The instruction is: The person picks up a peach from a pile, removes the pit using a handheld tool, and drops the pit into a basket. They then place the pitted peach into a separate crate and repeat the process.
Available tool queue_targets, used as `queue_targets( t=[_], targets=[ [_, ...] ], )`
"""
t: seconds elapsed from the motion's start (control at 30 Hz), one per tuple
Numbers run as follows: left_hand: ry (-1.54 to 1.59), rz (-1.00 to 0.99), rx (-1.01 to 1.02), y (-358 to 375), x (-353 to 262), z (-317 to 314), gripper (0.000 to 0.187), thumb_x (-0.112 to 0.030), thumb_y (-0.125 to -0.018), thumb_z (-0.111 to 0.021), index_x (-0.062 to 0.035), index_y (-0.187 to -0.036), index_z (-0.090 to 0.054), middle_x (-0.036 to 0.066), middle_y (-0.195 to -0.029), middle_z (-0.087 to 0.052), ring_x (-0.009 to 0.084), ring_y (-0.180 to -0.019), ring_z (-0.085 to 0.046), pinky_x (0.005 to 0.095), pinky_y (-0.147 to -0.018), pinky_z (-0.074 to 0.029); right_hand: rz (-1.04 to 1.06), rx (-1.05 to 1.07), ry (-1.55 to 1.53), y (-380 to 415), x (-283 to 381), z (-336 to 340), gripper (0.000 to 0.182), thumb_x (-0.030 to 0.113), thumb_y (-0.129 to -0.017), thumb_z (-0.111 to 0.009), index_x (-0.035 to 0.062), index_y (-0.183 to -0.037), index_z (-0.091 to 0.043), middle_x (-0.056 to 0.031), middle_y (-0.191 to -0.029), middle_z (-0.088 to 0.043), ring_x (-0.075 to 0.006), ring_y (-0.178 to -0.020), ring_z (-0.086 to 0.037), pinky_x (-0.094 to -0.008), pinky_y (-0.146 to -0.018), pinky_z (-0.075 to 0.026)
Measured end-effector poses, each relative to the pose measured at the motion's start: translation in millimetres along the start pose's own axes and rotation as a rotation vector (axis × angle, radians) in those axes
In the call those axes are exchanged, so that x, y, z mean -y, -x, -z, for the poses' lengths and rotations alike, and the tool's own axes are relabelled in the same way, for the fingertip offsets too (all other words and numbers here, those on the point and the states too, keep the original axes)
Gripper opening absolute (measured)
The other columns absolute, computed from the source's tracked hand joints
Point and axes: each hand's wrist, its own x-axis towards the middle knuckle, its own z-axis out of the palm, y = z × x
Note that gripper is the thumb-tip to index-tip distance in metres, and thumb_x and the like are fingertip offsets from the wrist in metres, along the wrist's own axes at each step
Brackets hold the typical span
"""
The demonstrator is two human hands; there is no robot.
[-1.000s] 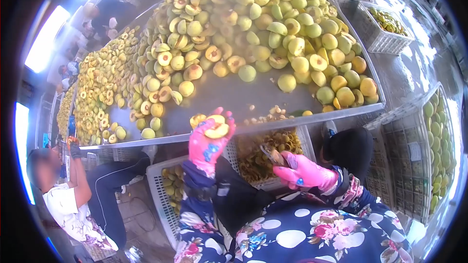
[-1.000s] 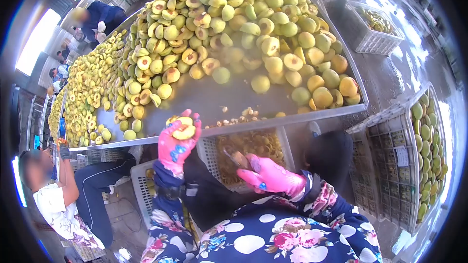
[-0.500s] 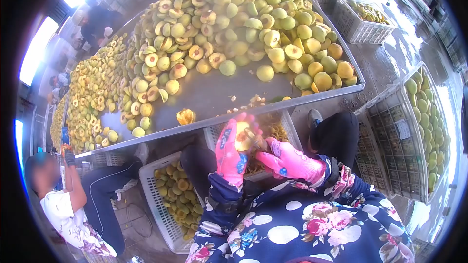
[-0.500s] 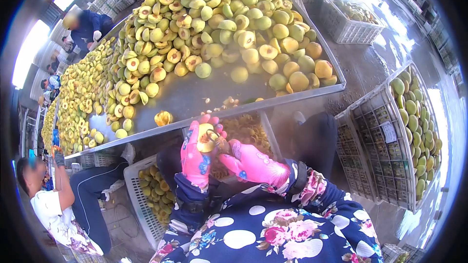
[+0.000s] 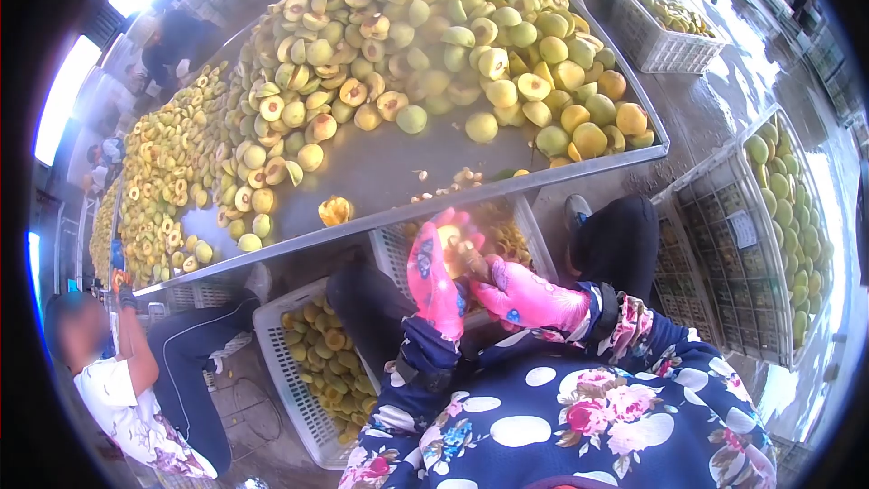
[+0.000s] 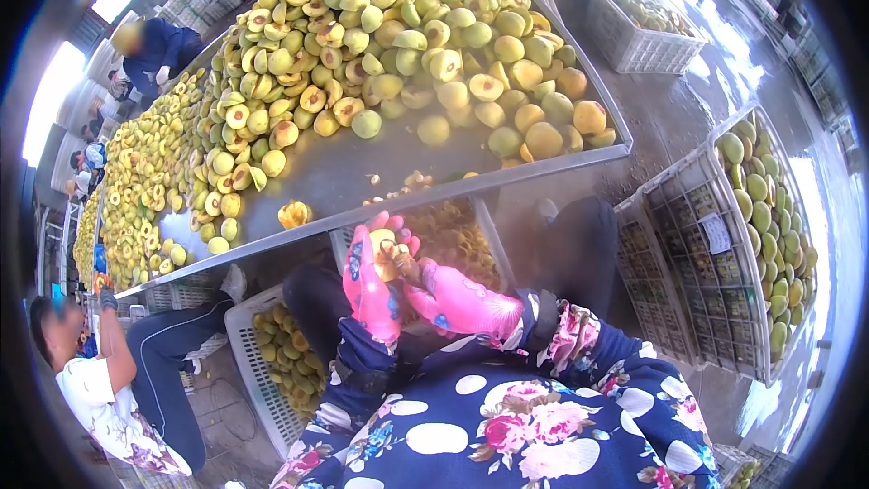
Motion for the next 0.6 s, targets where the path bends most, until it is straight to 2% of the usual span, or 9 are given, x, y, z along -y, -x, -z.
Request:
queue_targets(
  t=[0.07, 0.17, 0.23, 0.33, 0.47, 0.53, 0.6],
  targets=[
    [-0.023, 0.062, 0.005, -0.2, -2.3, 2.7, 0.037, -0.028, -0.095, -0.048, 0.0016, -0.115, -0.055, 0.014, -0.105, -0.061, 0.0225, -0.082, -0.062, 0.0321, -0.072, -0.053, -0.013, 0.027, 0.031, -2.0, -2.0, 1.6, 0.024, 0.024, -0.093, -0.047, 0.0023, -0.101, -0.045, -0.0009, -0.062, -0.049, -0.0100, -0.046, -0.048, -0.0239, -0.043, -0.039],
    [-0.147, 0.144, 0.068, -4.6, -8.7, 8.0, 0.036, -0.028, -0.094, -0.049, 0.0019, -0.112, -0.057, 0.013, -0.099, -0.063, 0.0207, -0.078, -0.062, 0.0306, -0.068, -0.053, 0.159, 0.022, 0.289, -4.9, -5.7, 8.6, 0.025, 0.025, -0.092, -0.048, 0.0016, -0.102, -0.044, -0.0015, -0.060, -0.049, -0.0106, -0.046, -0.050, -0.0242, -0.043, -0.041],
    [-0.271, 0.183, 0.174, -11.3, -9.7, 16.9, 0.035, -0.028, -0.094, -0.050, 0.0020, -0.110, -0.058, 0.013, -0.095, -0.064, 0.0197, -0.075, -0.062, 0.0299, -0.067, -0.053, 0.066, 0.096, 0.182, -6.8, -5.6, 13.0, 0.028, 0.025, -0.091, -0.050, -0.0018, -0.097, -0.044, -0.0038, -0.058, -0.050, -0.0117, -0.044, -0.051, -0.0264, -0.042, -0.043],
    [-0.254, 0.207, 0.180, -11.0, -7.7, 19.1, 0.033, -0.027, -0.095, -0.047, 0.0014, -0.105, -0.059, 0.013, -0.091, -0.063, 0.0206, -0.075, -0.060, 0.0324, -0.071, -0.052, -0.055, 0.239, -0.060, -8.0, -12.4, 16.3, 0.030, 0.027, -0.090, -0.050, -0.0029, -0.096, -0.047, -0.0028, -0.057, -0.049, -0.0102, -0.043, -0.050, -0.0252, -0.039, -0.043],
    [-0.189, 0.125, 0.149, -9.8, 0.1, 20.9, 0.034, -0.029, -0.095, -0.047, 0.0006, -0.108, -0.057, 0.013, -0.095, -0.062, 0.0211, -0.077, -0.060, 0.0330, -0.069, -0.052, -0.125, 0.424, -0.367, -6.4, -10.2, 18.7, 0.029, 0.029, -0.092, -0.048, 0.0005, -0.089, -0.051, 0.0012, -0.055, -0.045, -0.0070, -0.040, -0.045, -0.0216, -0.034, -0.037],
    [-0.066, 0.053, 0.124, -10.3, 8.4, 21.4, 0.035, -0.030, -0.095, -0.047, -0.0003, -0.110, -0.056, 0.013, -0.099, -0.062, 0.0215, -0.077, -0.062, 0.0317, -0.066, -0.053, -0.156, 0.418, -0.577, -6.8, -7.6, 12.6, 0.026, 0.027, -0.092, -0.048, 0.0022, -0.084, -0.050, 0.0017, -0.054, -0.044, -0.0067, -0.038, -0.042, -0.0212, -0.033, -0.035],
    [-0.025, 0.088, 0.110, -12.5, 10.8, 23.7, 0.035, -0.031, -0.095, -0.046, -0.0016, -0.113, -0.055, 0.013, -0.103, -0.061, 0.0222, -0.080, -0.061, 0.0330, -0.067, -0.053, -0.171, 0.424, -0.735, -6.8, -9.9, 7.5, 0.024, 0.025, -0.092, -0.047, 0.0029, -0.083, -0.050, 0.0022, -0.053, -0.043, -0.0064, -0.037, -0.039, -0.0210, -0.032, -0.033]
  ],
)
